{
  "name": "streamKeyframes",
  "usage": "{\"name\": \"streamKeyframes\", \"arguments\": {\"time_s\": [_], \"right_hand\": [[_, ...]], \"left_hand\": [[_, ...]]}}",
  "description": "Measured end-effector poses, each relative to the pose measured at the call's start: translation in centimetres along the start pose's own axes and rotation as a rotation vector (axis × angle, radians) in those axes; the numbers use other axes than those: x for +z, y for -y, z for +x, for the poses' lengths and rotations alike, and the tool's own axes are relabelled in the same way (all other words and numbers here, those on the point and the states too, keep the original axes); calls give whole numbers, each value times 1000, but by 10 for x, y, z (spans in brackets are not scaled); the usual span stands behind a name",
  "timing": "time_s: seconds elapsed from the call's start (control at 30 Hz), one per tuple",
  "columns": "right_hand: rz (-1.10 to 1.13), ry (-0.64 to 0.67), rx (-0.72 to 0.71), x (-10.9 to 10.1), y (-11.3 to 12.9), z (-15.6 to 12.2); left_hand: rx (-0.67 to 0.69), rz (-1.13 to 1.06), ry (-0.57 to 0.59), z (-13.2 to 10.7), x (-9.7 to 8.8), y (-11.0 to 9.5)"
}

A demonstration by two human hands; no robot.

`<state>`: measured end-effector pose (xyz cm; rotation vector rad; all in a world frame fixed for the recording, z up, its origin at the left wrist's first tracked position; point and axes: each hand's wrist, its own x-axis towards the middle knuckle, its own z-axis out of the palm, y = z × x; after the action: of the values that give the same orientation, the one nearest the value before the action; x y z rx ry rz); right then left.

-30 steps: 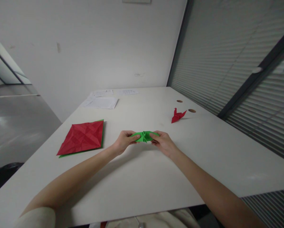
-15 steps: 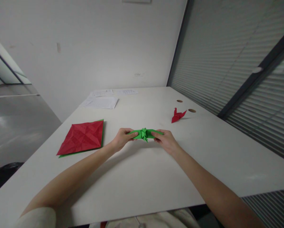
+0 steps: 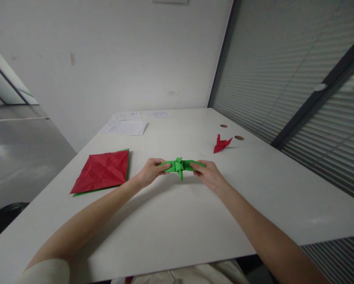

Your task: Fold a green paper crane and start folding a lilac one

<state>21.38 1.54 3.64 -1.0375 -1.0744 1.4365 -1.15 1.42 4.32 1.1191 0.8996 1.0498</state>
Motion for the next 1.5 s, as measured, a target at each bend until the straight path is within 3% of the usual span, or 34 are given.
{"name": "streamKeyframes", "arguments": {"time_s": [0.23, 0.37, 0.47, 0.6, 0.63, 0.77, 1.0, 1.1, 1.3, 1.5], "right_hand": [[12, 18, 25, -1, -1, 0], [16, 113, 103, 7, -2, -7], [111, 85, 127, 13, -6, -10], [222, -54, 139, 18, -12, -10], [220, -60, 143, 19, -13, -11], [183, 35, 155, 24, -12, -16], [203, 221, 203, 33, -14, -27], [236, 249, 237, 35, -15, -29], [247, 279, 269, 37, -10, -34], [248, 269, 251, 40, -12, -36]], "left_hand": [[-45, -49, 24, 1, -3, -1], [-36, -201, -13, 0, -2, -6], [30, -250, -142, -1, 1, -3], [208, 72, -454, -3, 9, 14], [264, 174, -438, -4, 11, 18], [415, 416, -190, -8, 20, 27], [615, 606, -115, -11, 20, 18], [588, 622, -85, -12, 20, 16], [386, 508, -67, -14, 22, 19], [356, 432, -61, -11, 22, 24]]}}
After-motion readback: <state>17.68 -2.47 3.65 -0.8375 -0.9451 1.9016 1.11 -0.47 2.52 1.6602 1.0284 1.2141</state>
